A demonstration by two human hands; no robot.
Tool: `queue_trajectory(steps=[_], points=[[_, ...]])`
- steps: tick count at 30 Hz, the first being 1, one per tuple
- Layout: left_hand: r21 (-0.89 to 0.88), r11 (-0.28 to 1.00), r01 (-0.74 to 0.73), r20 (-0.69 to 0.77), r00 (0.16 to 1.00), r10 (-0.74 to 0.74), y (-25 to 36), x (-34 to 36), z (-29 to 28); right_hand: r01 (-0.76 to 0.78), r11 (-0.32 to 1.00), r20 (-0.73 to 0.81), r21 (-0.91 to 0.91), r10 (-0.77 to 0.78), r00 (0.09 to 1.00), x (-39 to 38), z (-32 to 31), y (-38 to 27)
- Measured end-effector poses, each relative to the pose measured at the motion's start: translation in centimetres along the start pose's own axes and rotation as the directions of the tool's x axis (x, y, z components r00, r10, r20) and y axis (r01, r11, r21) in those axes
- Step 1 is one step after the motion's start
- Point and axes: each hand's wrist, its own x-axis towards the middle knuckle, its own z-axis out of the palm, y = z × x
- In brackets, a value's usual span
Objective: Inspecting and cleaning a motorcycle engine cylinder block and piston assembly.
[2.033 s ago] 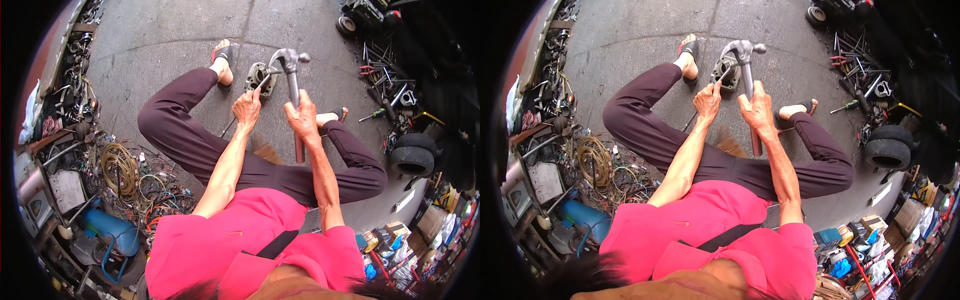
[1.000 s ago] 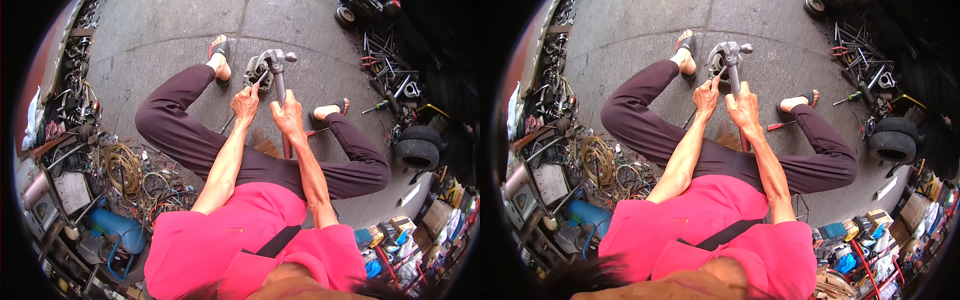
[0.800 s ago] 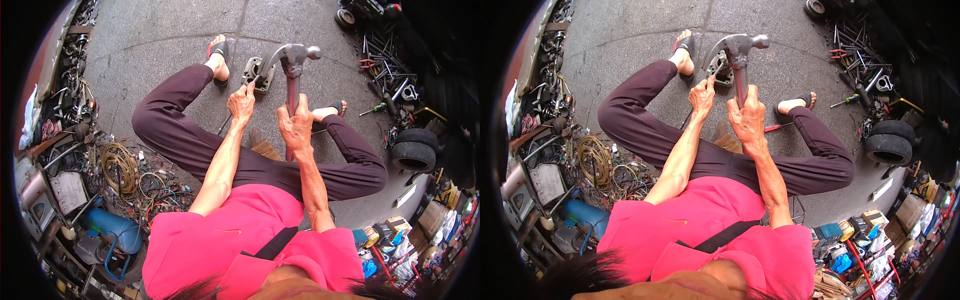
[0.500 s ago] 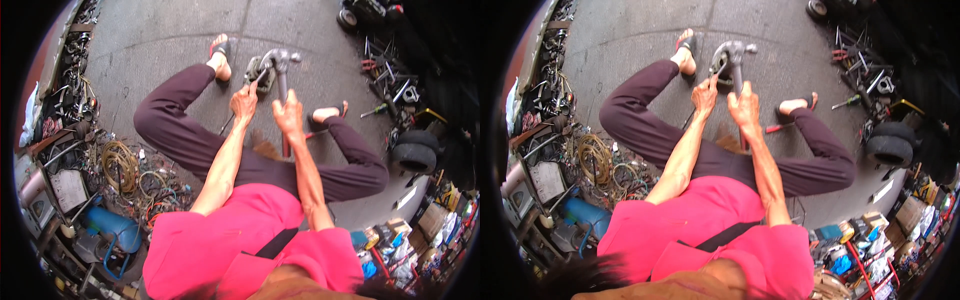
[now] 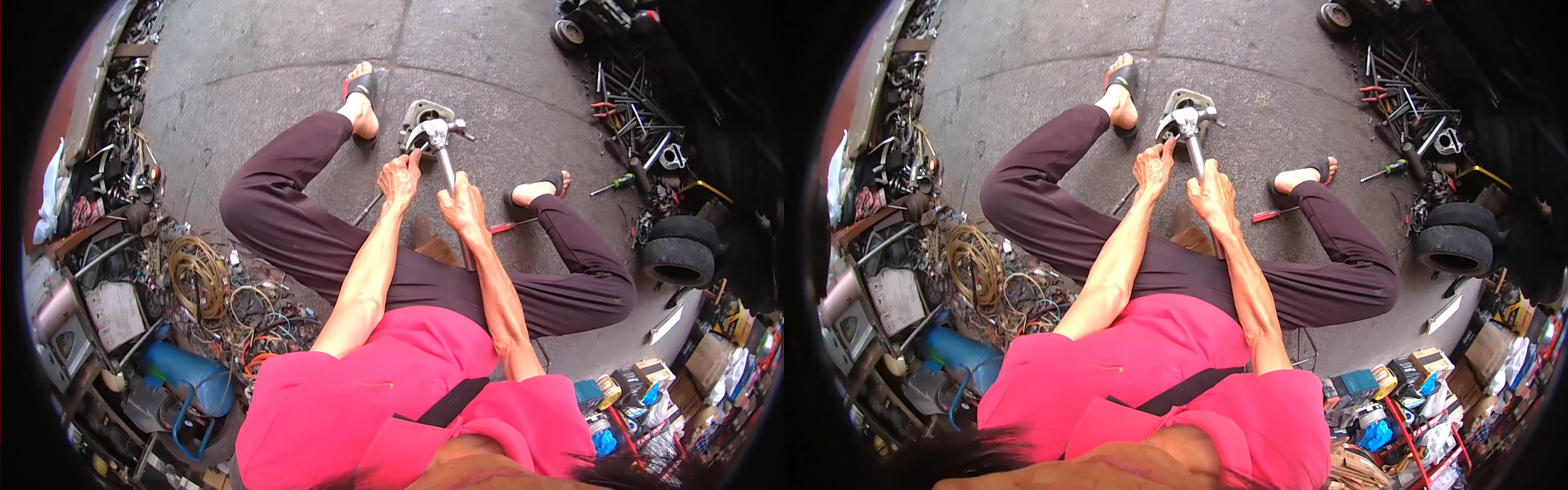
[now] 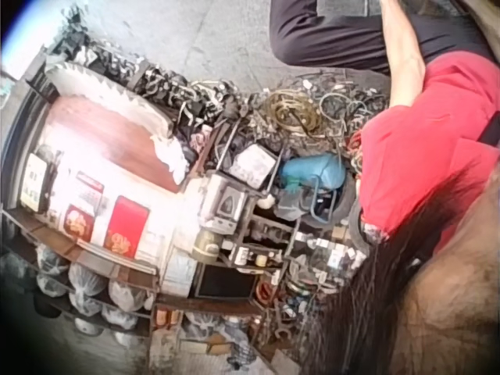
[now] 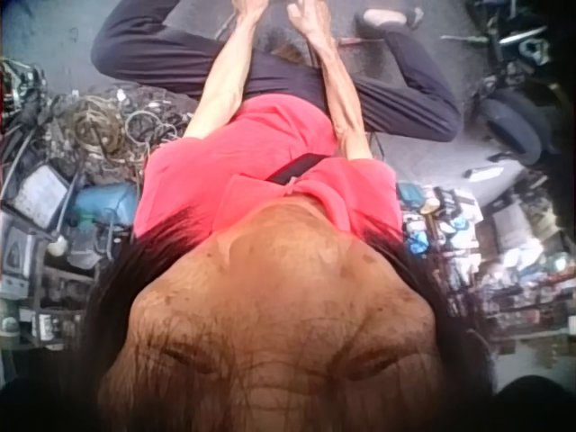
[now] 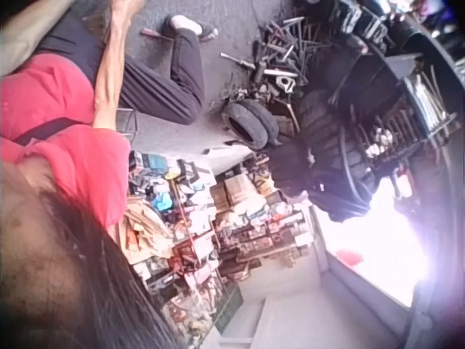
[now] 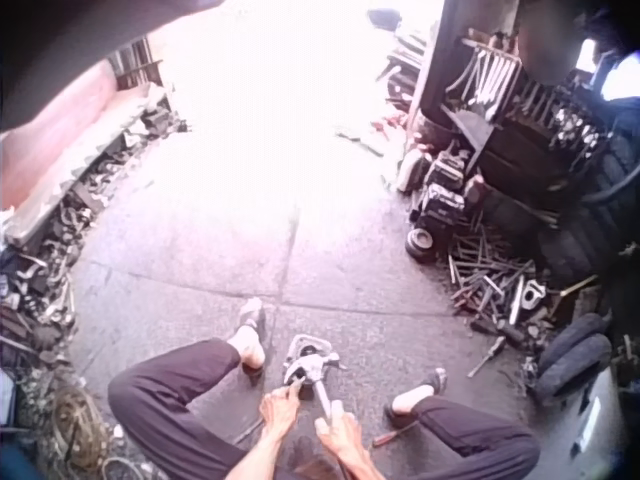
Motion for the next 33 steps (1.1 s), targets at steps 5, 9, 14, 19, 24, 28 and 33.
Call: queue_trajectory(steps=[5, 9, 14, 19, 24, 28, 33], points=[[-0.095, 0.988, 0.119, 0.02, 0.993, -0.117, -0.1, 0.8, 0.1, -0.024, 0.952, -0.038, 0.304, 0.038, 0.999, -0.7, -0.4, -0.1], [-0.187, 0.959, 0.211, 0.071, 0.977, -0.201, -1.3, 1.8, -0.6, -0.144, 0.637, 0.047, 0.757, 0.167, 0.985, 0.2, -2.1, -0.7], [-0.441, 0.892, 0.096, 0.011, 0.995, -0.102, -1.4, 2.3, -1.6, -0.196, 0.623, -0.054, 0.757, 0.359, 0.932, 2.6, -0.6, 4.7], [-0.547, 0.817, 0.183, 0.104, 0.983, -0.15, 0.3, 2.1, -2.6, -0.318, 0.755, -0.038, 0.574, 0.413, 0.91, 2.3, 2.2, 10.2], [-0.58, 0.808, 0.103, 0.129, 0.991, -0.034, 1.9, 1.1, -2.3, -0.614, 0.752, -0.046, 0.24, 0.64, 0.767, 1.3, 5.8, 13.5], [-0.521, 0.853, 0.036, 0.172, 0.983, 0.064, 2.5, 0.0, -0.8, -0.664, 0.716, 0.042, 0.217, 0.672, 0.739, 1.5, 6.1, 13.2], [-0.386, 0.92, -0.068, 0.291, 0.937, 0.191, 4.3, -2.1, 0.0, -0.419, 0.852, -0.026, 0.313, 0.449, 0.893, 2.5, 4.5, 11.3]])
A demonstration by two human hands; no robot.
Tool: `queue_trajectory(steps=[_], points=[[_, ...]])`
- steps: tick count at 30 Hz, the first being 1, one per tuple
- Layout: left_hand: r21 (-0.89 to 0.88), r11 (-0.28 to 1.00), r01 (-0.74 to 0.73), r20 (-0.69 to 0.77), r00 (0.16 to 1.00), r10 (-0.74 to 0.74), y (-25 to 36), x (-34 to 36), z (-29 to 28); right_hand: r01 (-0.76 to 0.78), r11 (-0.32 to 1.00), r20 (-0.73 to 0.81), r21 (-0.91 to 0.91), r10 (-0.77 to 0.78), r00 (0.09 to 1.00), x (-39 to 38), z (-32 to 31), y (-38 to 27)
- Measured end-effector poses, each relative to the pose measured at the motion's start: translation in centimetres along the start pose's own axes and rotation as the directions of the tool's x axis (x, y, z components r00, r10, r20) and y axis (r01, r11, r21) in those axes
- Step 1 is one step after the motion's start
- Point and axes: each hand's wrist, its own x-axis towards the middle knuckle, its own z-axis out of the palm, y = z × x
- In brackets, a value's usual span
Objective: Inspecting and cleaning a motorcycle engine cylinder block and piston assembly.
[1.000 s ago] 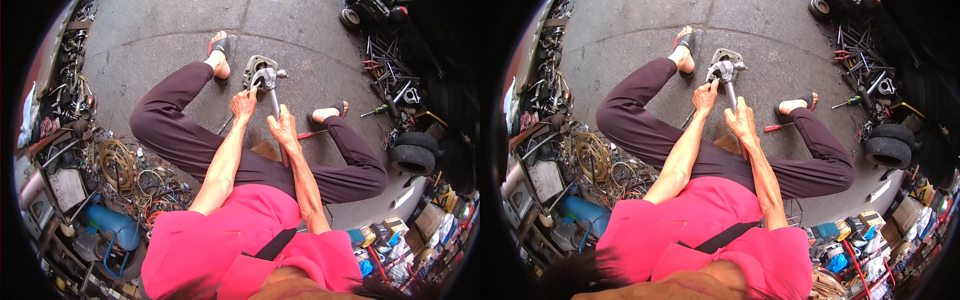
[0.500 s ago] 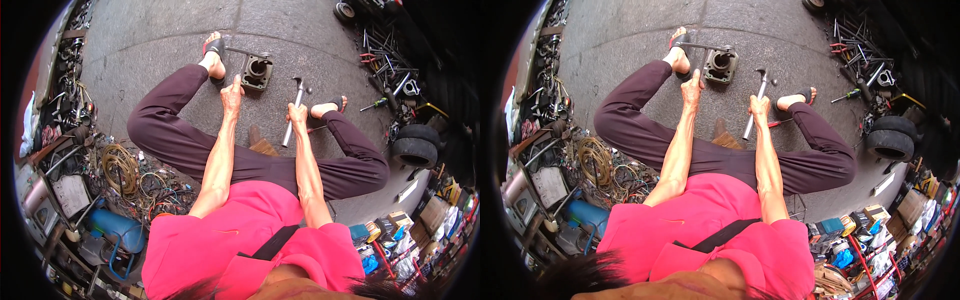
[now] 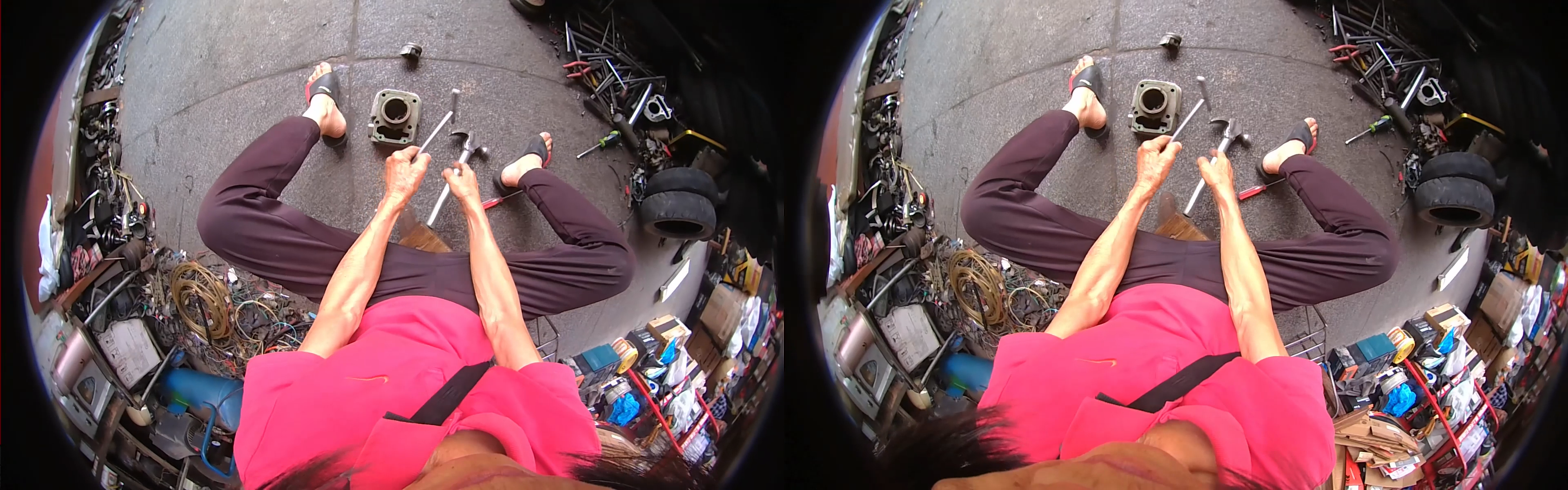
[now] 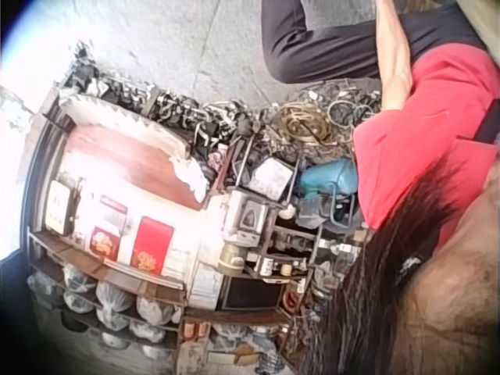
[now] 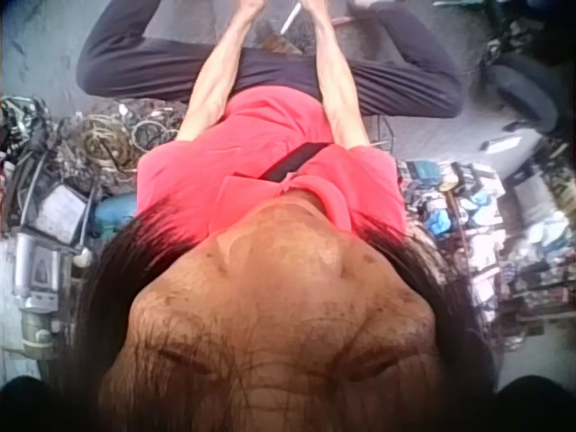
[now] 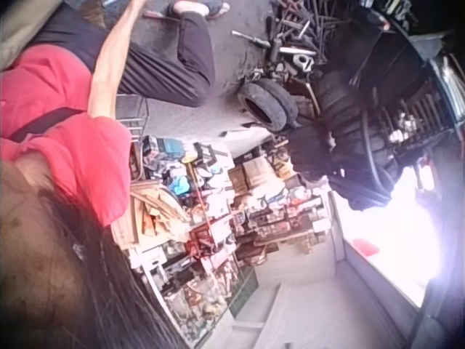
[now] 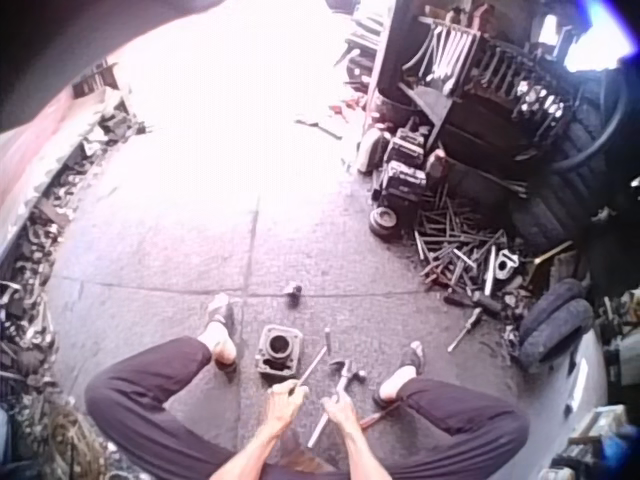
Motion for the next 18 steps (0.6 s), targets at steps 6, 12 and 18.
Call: queue_trajectory(steps=[6, 12, 18], points=[[0.095, 0.945, -0.314, 0.116, 0.946, 0.303, 1.3, -1.5, 1.4, -0.253, 0.568, 0.32, 0.783, -0.019, 0.947, -1.3, -3.1, -5.7], [-0.216, 0.959, -0.182, 0.041, 0.98, 0.195, 2.9, 1.2, -0.7, 0.073, 0.652, 0.087, 0.755, -0.211, 0.974, -6.0, -14.4, -11.3], [0.049, 0.997, -0.064, -0.249, 0.966, 0.075, 2.2, 10.5, -1.3, 0.347, 0.772, -0.148, 0.532, -0.319, 0.936, -6.5, -26.5, -13.7]])
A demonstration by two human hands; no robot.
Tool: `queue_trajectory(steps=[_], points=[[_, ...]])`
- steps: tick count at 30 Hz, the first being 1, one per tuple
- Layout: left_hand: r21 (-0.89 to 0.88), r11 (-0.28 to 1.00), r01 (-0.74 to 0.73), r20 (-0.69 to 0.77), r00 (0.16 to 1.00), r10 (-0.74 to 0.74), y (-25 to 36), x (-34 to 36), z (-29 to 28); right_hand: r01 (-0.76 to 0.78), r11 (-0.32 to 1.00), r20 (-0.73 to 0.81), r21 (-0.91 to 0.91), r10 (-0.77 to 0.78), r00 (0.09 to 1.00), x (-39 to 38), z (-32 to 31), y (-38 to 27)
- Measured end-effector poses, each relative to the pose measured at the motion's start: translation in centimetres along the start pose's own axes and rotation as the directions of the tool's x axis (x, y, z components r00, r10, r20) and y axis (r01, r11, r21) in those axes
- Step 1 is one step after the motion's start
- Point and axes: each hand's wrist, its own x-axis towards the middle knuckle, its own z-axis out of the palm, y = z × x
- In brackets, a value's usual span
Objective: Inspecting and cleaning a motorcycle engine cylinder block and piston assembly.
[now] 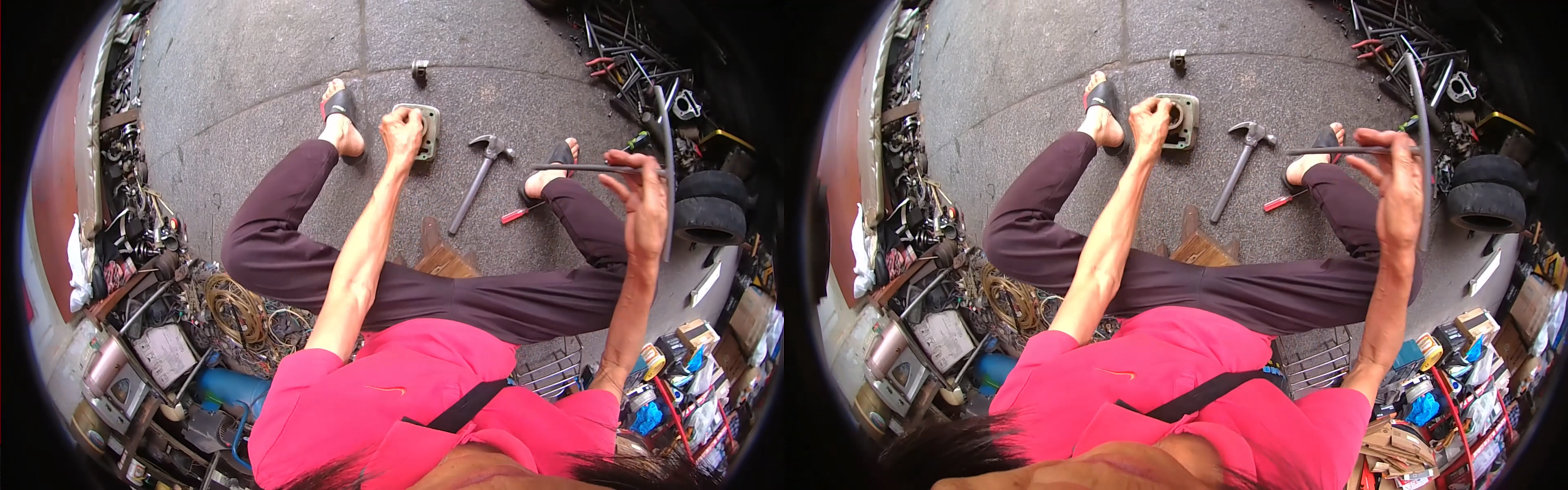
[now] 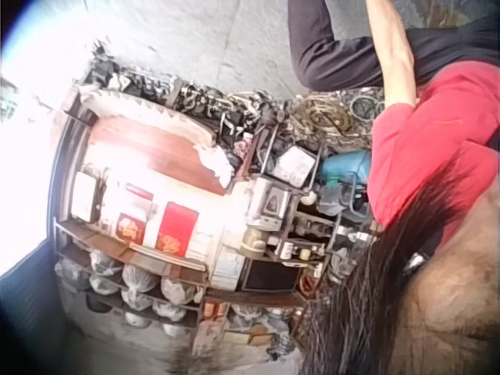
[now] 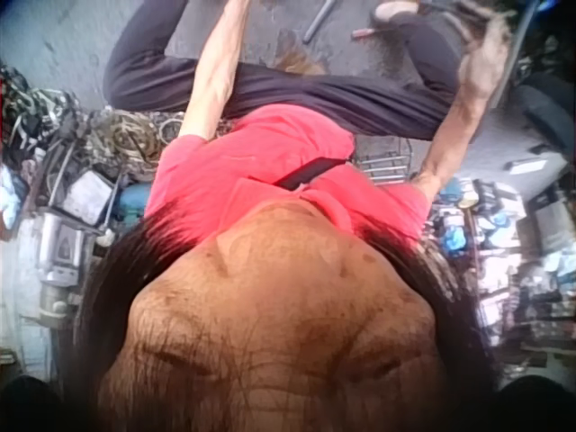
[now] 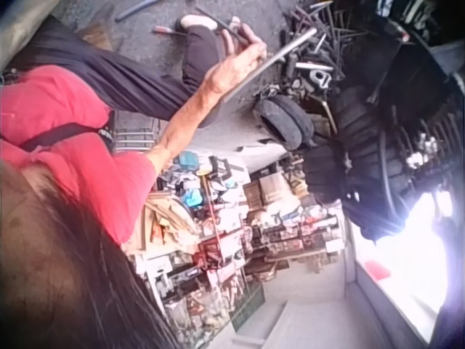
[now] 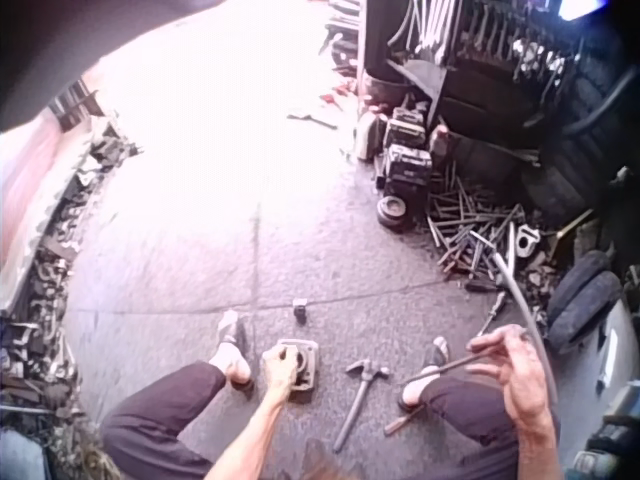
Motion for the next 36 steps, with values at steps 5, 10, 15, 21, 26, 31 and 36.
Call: queue_trajectory(steps=[5, 10, 15, 21, 26, 31, 36], points=[[0.286, 0.955, -0.079, 0.064, 0.996, 0.063, -1.9, 6.2, 4.4, 0.006, 0.997, -0.2, -0.082, -0.023, 0.98, 0.6, -0.9, 0.3], [0.49, 0.793, -0.362, 0.285, 0.926, 0.246, -3.3, 11.5, 6.2, -0.068, 0.978, -0.148, -0.198, 0.038, 0.988, 0.1, -0.3, -0.1], [0.618, 0.469, -0.631, 0.559, 0.772, 0.302, -5.3, 15.8, 6.8, -0.15, 0.987, -0.092, -0.057, 0.145, 0.985, 0.5, -0.2, -0.7], [0.617, 0.668, -0.416, 0.284, 0.909, 0.304, -3.6, 15.9, 5.6, -0.105, 0.987, -0.062, -0.124, 0.098, 0.993, 0.4, -0.5, -0.9], [0.279, 0.79, -0.546, -0.19, 0.775, 0.603, -0.1, 11.3, 2.8, -0.038, 0.976, -0.081, -0.213, 0.021, 0.997, -0.1, -0.3, -1.0], [0.666, 0.702, -0.252, 0.164, 0.968, 0.192, -8.6, 11.4, 0.1, -0.035, 0.934, -0.045, -0.355, 0.021, 0.999, -0.6, 0.2, -0.3], [0.625, 0.726, -0.288, 0.209, 0.957, 0.2, -8.6, 11.6, 0.0, -0.106, 0.928, -0.059, -0.357, 0.091, 0.994, -0.7, 0.6, 0.0]])
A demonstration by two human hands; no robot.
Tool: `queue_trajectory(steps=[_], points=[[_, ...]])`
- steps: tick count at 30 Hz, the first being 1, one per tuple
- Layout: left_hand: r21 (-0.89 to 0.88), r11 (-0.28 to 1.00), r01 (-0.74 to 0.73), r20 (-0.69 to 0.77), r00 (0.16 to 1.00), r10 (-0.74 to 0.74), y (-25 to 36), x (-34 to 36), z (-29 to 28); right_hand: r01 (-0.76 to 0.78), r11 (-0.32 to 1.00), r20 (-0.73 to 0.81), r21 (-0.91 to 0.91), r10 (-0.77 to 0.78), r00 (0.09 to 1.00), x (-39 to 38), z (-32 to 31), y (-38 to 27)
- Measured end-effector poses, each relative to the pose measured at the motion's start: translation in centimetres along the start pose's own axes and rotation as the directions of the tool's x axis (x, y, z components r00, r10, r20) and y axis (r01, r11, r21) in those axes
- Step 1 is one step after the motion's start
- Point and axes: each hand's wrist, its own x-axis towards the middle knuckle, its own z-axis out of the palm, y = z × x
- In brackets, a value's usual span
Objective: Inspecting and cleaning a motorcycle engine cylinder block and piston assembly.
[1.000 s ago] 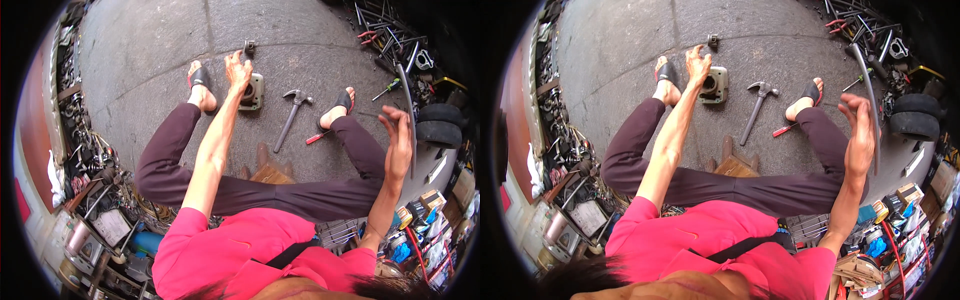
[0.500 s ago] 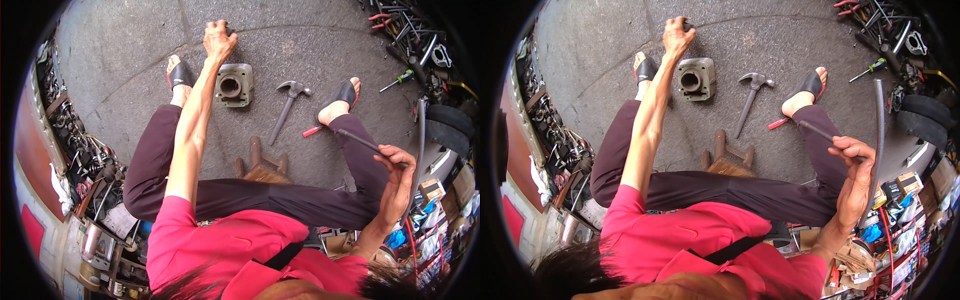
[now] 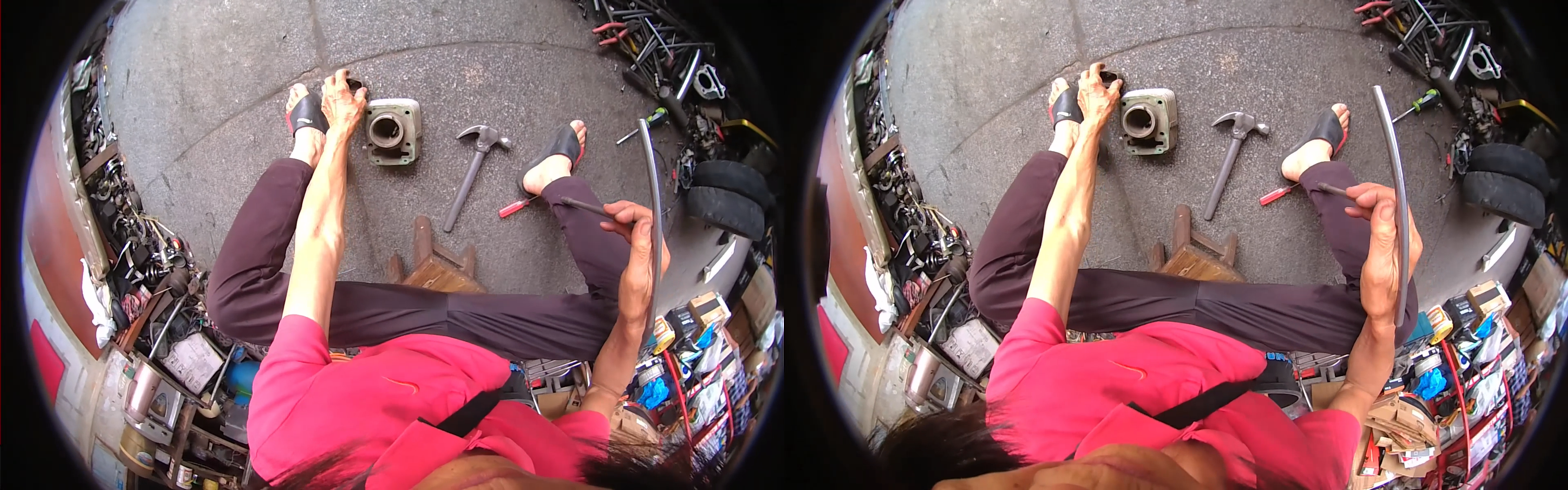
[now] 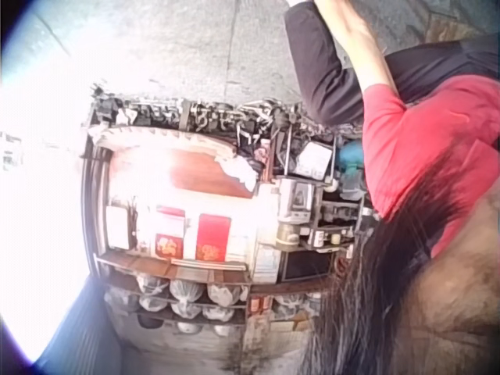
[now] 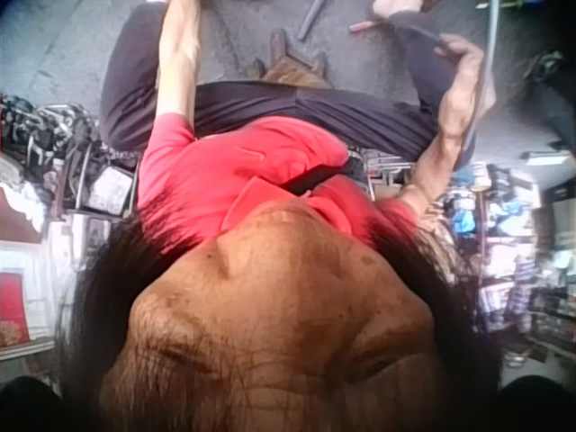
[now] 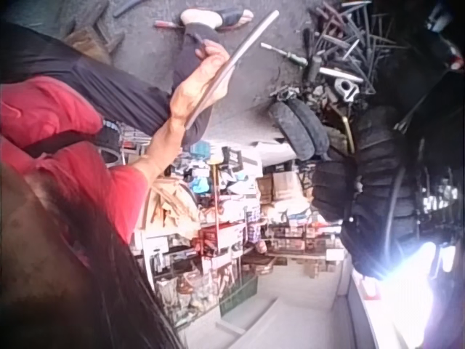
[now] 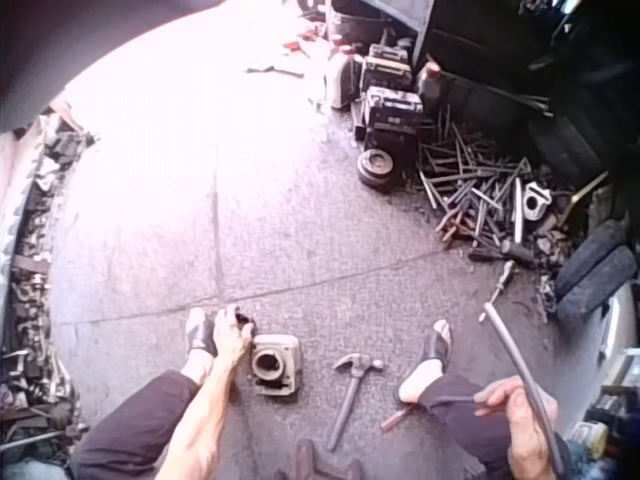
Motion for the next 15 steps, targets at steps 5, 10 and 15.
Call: queue_trajectory(steps=[5, 10, 15], points=[[0.021, 0.999, 0.05, -0.182, 0.982, -0.045, -0.6, -1.6, 0.0, -0.019, 1.0, -0.005, 0.018, 0.019, 1.0, 0.4, 0.9, 0.1], [-0.068, 0.988, 0.141, 0.08, 0.988, -0.135, -2.1, 0.0, -1.5, 0.011, 0.998, 0.014, -0.057, -0.01, 1.0, 0.4, 1.4, -0.5], [-0.916, 0.007, 0.402, 0.356, 0.818, -0.452, 1.7, -1.1, -7.0, 0.119, 0.987, 0.027, -0.105, -0.117, 0.993, 0.3, 2.9, -1.0]])
